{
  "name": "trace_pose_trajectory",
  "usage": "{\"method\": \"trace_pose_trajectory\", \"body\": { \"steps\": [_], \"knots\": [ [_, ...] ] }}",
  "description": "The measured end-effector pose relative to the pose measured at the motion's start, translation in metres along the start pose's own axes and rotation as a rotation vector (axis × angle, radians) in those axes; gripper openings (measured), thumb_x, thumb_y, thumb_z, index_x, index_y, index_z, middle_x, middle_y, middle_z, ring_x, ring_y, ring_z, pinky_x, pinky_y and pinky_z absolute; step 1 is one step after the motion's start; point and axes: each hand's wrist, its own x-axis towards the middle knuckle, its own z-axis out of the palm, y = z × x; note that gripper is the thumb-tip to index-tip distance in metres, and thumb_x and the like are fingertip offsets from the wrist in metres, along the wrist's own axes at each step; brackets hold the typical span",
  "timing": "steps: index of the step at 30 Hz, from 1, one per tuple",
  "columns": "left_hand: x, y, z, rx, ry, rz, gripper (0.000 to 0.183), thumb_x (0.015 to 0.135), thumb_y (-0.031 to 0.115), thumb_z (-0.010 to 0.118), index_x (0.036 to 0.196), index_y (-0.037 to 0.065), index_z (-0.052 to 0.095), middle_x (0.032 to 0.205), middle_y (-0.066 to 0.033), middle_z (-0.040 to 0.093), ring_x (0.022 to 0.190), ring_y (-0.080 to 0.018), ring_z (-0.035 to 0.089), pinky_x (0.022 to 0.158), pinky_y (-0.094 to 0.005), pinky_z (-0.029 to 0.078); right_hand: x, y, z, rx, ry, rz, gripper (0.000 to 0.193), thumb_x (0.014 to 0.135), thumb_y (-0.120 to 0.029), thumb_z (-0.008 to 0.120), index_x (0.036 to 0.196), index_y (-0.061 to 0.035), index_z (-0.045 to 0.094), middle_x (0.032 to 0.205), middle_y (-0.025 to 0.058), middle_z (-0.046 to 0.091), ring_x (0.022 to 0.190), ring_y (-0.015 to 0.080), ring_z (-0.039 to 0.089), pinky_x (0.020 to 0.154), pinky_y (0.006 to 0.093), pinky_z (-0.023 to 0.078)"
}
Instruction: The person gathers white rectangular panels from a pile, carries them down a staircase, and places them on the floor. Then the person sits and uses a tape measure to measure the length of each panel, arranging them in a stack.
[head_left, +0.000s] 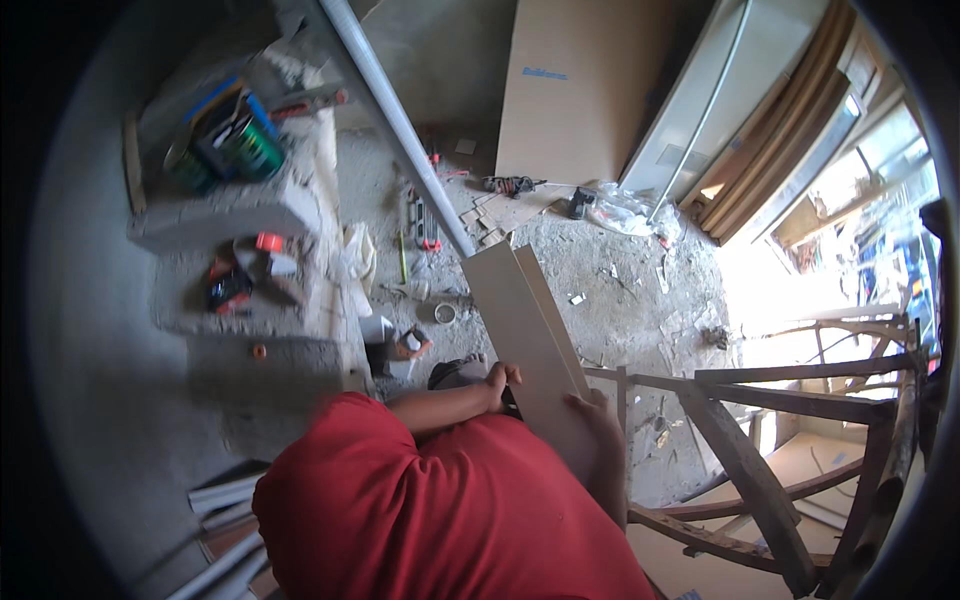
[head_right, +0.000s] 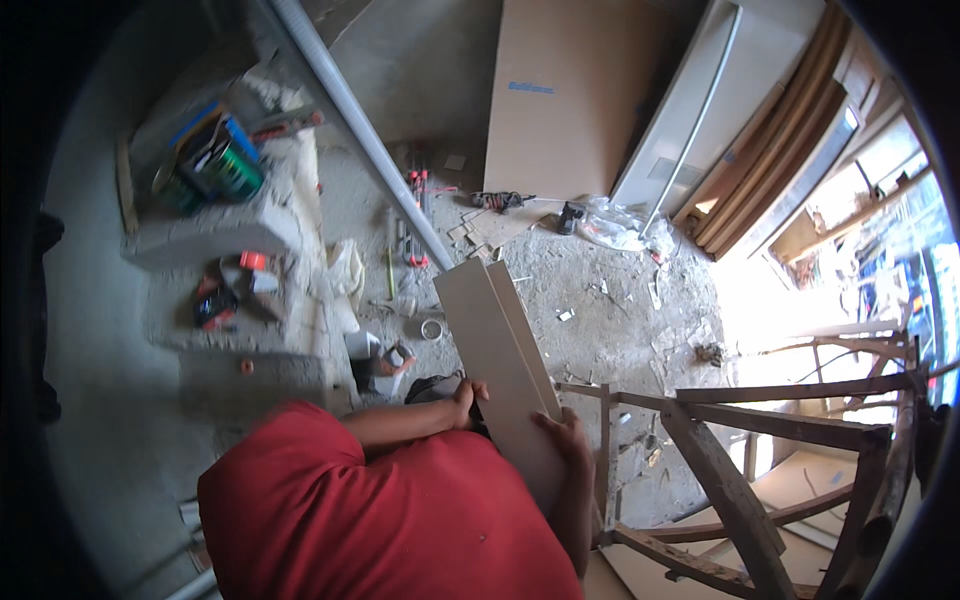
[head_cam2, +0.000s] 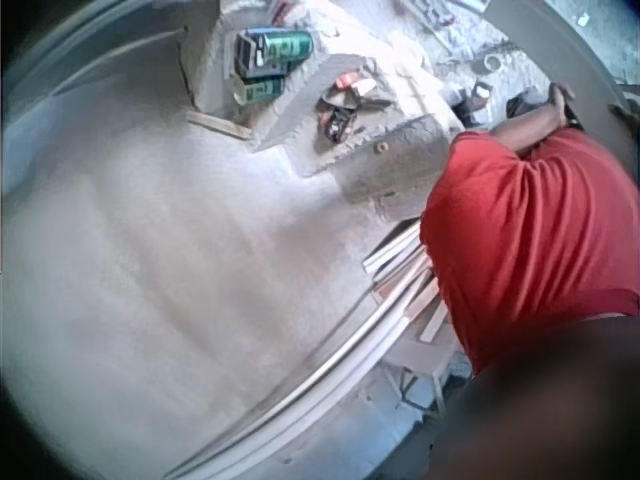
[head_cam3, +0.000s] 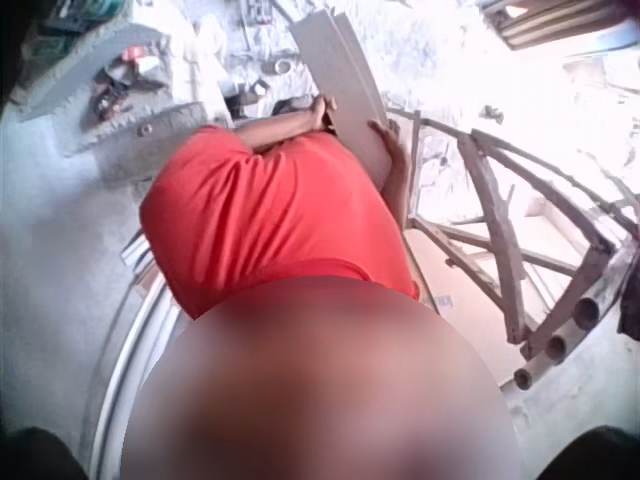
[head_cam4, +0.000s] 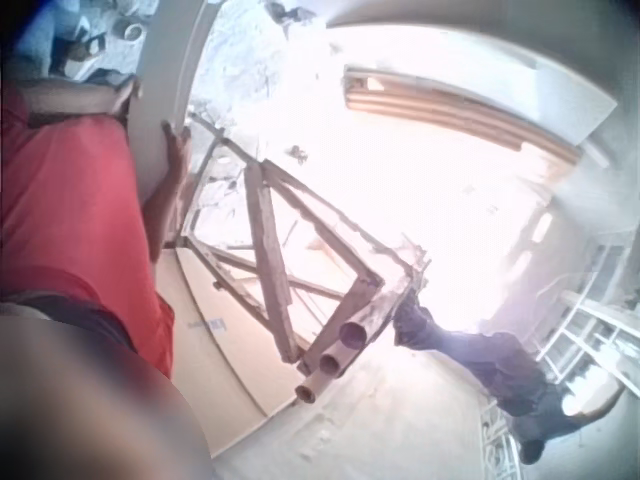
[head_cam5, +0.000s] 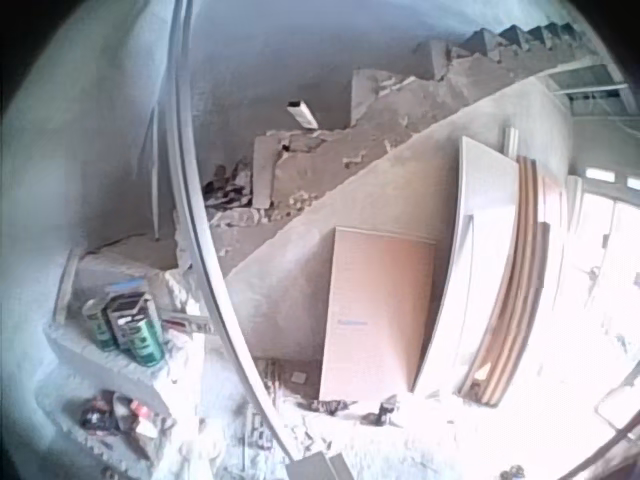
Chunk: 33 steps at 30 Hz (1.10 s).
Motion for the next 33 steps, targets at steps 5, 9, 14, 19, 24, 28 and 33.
{"method": "trace_pose_trajectory", "body": {
  "steps": [5, 9, 14, 19, 24, 28, 33],
  "knots": [
    [0.032, 0.077, 0.049, 0.160, 0.048, 0.008, 0.051, 0.057, 0.024, 0.050, 0.104, 0.006, 0.060, 0.108, -0.0147, 0.062, 0.100, -0.0347, 0.061, 0.091, -0.0533, 0.048, 0.065, -0.067, -0.038, -0.167, 0.006, 0.063, 0.082, 0.071, -0.052, 0.075, 0.123, 0.0068, 0.053, 0.110, 0.0274, 0.064, 0.097, 0.0357, 0.066, 0.082, 0.0405, 0.052],
    [0.064, 0.132, 0.072, -0.009, -0.029, -0.045, 0.054, 0.057, 0.024, 0.049, 0.106, 0.004, 0.060, 0.109, -0.0162, 0.062, 0.100, -0.0356, 0.060, 0.091, -0.0516, 0.048, 0.117, -0.123, -0.052, -0.207, 0.033, 0.104, 0.079, 0.070, -0.052, 0.075, 0.122, 0.0049, 0.056, 0.111, 0.0249, 0.064, 0.098, 0.0338, 0.066, 0.082, 0.0399, 0.052],
    [0.112, 0.191, 0.080, -0.046, -0.081, 0.005, 0.062, 0.057, 0.025, 0.048, 0.114, 0.001, 0.057, 0.113, -0.0189, 0.060, 0.105, -0.0379, 0.058, 0.095, -0.0521, 0.045, 0.196, -0.184, -0.074, -0.222, -0.113, 0.093, 0.080, 0.069, -0.053, 0.075, 0.123, 0.0039, 0.056, 0.112, 0.0229, 0.065, 0.099, 0.0313, 0.066, 0.084, 0.0393, 0.051],
    [0.172, 0.248, 0.104, -0.122, -0.119, 0.122, 0.074, 0.057, 0.025, 0.048, 0.127, 0.001, 0.050, 0.122, -0.0189, 0.056, 0.111, -0.0383, 0.054, 0.099, -0.0535, 0.041, 0.304, -0.237, -0.103, -0.451, -0.129, -0.033, 0.085, 0.067, -0.058, 0.073, 0.122, 0.0046, 0.057, 0.112, 0.0237, 0.064, 0.100, 0.0321, 0.065, 0.087, 0.0390, 0.050],
    [0.246, 0.307, 0.139, -0.301, -0.188, 0.354, 0.082, 0.058, 0.024, 0.053, 0.135, -0.002, 0.041, 0.129, -0.0230, 0.050, 0.118, -0.0420, 0.049, 0.104, -0.0553, 0.037, 0.422, -0.323, -0.144, -0.632, -0.323, -0.072, 0.086, 0.068, -0.058, 0.073, 0.124, 0.0037, 0.055, 0.115, 0.0244, 0.063, 0.106, 0.0323, 0.063, 0.089, 0.0397, 0.049],
    [0.276, 0.339, 0.169, -0.440, -0.114, 0.390, 0.080, 0.060, 0.022, 0.055, 0.135, -0.003, 0.040, 0.128, -0.0231, 0.050, 0.119, -0.0429, 0.048, 0.105, -0.0551, 0.037, 0.481, -0.374, -0.166, -0.694, -0.423, -0.045, 0.084, 0.069, -0.056, 0.074, 0.127, 0.0009, 0.054, 0.119, 0.0241, 0.061, 0.109, 0.0331, 0.061, 0.091, 0.0402, 0.049],
    [0.291, 0.373, 0.194, -0.343, 0.003, 0.612, 0.071, 0.068, 0.027, 0.048, 0.133, 0.001, 0.041, 0.128, -0.0198, 0.048, 0.120, -0.0363, 0.047, 0.104, -0.0501, 0.037, 0.545, -0.419, -0.159, -0.791, -0.494, -0.139, 0.080, 0.066, -0.058, 0.074, 0.119, -0.0004, 0.059, 0.112, 0.0211, 0.066, 0.105, 0.0319, 0.063, 0.091, 0.0412, 0.048]
  ]
}}
